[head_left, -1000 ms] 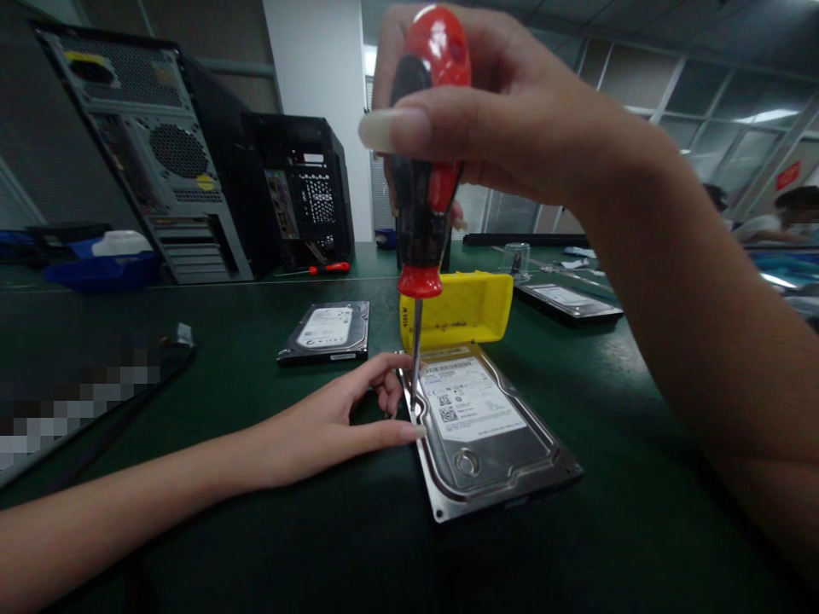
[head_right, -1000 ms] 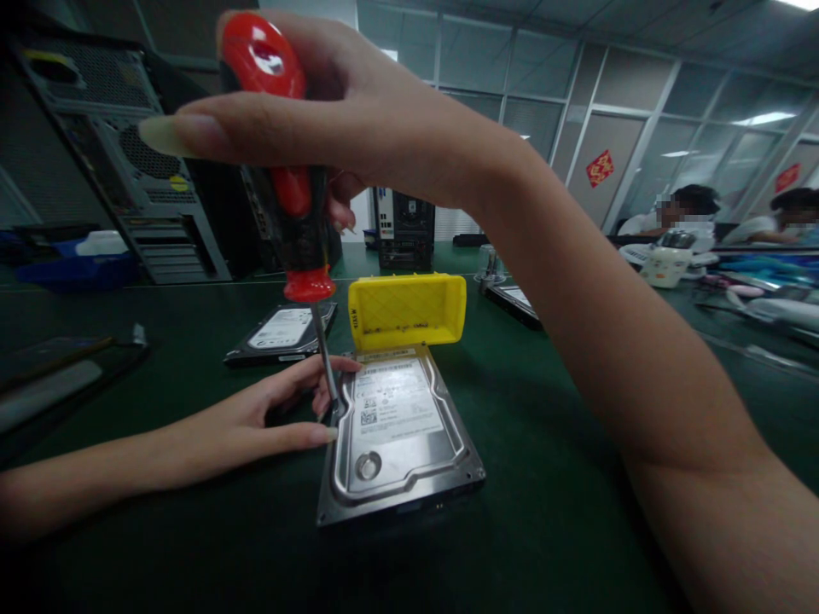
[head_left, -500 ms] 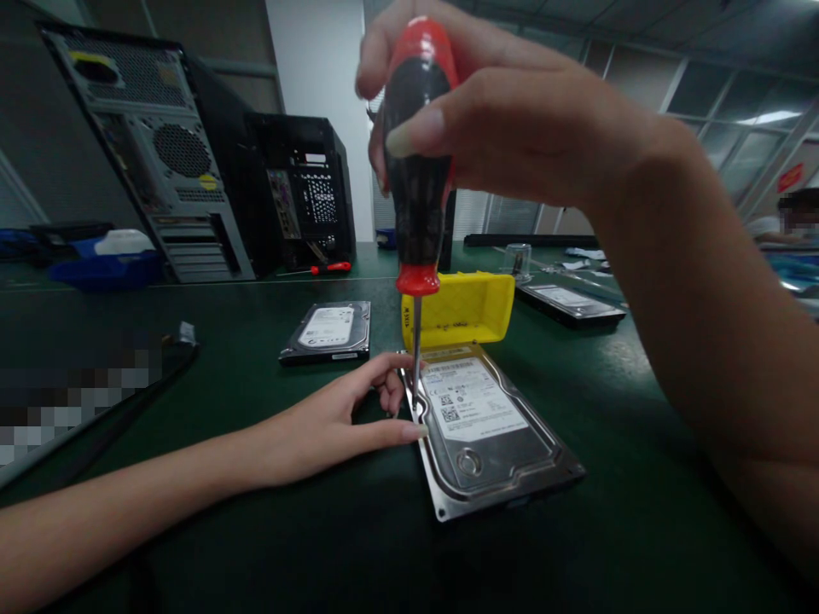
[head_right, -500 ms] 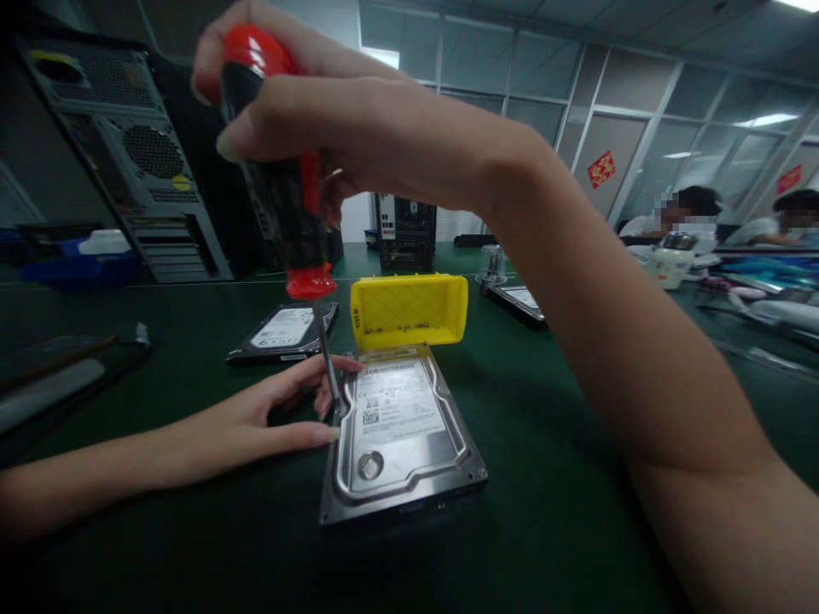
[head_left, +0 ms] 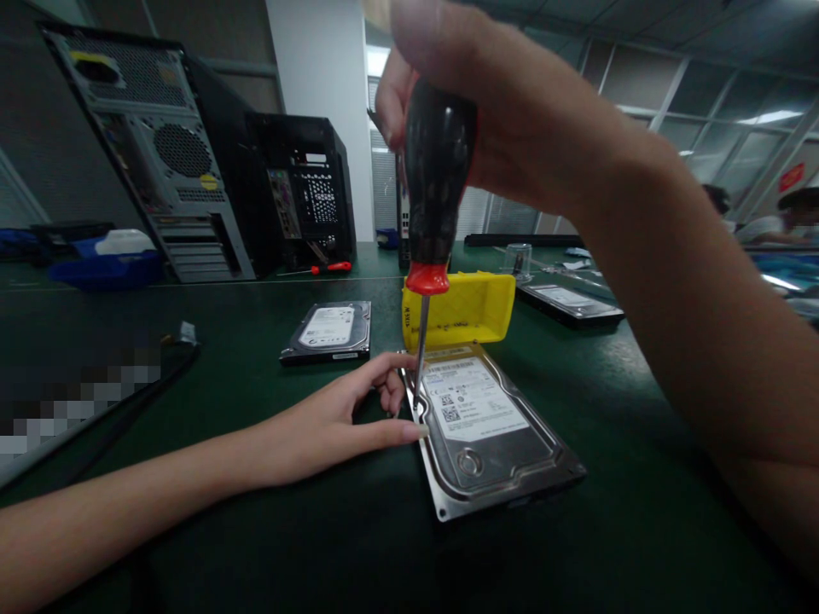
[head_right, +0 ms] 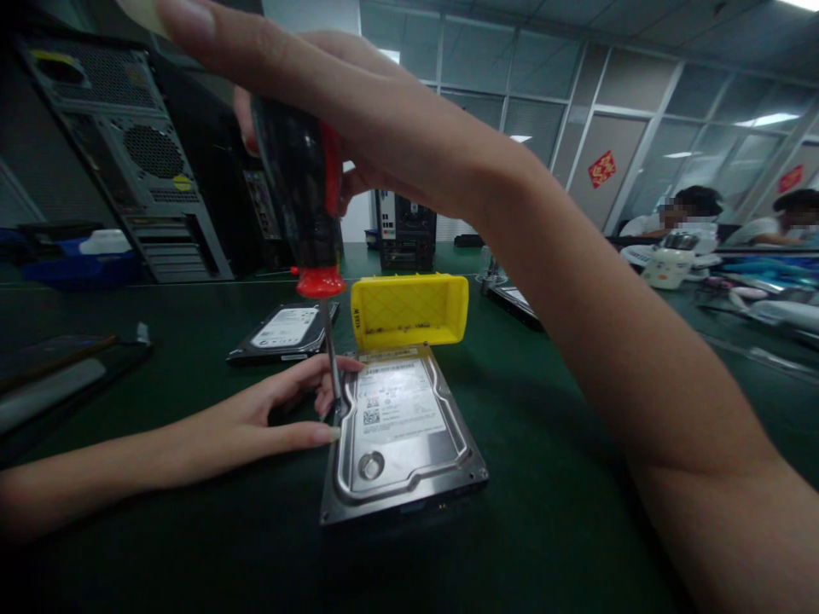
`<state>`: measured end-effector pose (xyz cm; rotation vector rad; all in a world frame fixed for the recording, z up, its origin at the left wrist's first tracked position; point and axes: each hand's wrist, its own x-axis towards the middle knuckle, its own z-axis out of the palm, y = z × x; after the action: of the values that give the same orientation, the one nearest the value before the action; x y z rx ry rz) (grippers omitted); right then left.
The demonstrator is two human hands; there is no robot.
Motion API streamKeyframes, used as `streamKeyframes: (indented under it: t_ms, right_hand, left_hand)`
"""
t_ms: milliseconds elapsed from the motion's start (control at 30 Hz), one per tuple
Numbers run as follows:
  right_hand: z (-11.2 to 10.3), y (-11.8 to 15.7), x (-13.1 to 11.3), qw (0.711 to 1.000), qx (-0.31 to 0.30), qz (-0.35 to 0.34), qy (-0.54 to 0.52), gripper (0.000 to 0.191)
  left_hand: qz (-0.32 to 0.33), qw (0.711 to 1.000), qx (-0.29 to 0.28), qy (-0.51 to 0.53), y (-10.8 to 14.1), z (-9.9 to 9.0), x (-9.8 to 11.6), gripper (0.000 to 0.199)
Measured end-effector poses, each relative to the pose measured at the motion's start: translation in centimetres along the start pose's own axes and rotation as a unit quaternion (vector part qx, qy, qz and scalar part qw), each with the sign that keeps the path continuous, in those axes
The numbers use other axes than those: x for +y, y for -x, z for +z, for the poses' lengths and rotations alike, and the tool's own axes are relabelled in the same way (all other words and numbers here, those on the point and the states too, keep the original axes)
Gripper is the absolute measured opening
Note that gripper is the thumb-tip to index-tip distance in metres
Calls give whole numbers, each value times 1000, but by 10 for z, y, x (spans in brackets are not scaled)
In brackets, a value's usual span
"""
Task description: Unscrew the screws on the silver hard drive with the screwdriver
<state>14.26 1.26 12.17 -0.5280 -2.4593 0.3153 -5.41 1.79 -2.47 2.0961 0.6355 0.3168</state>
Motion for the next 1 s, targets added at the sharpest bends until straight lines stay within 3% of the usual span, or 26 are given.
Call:
streamKeyframes:
  t_ms: [100,300,500,667,900,1000]
  right_hand:
    - [-1,1,-2,999,31,24,-4,41]
    - [-2,2,-10,998,29,49,-15,35]
    - [4,2,-20,993,11,58,-106,21]
    - [9,6,-25,988,52,45,-139,27]
    - [-3,4,-16,979,-25,53,-193,7]
    - [-2,1,-15,976,-9,29,-213,5]
  left_hand:
    - [-2,1000,-2,1,-1,1,0,57]
    - [-7,1000,-5,-2,0,0,0,56]
    - [-5,1000,0,-3,0,-1,-1,57]
    - [-8,1000,-2,-2,1,0,1,56]
    - [-5,1000,-1,-4,0,0,0,55]
    - [-1,1000,0,-7,0,0,-2,54]
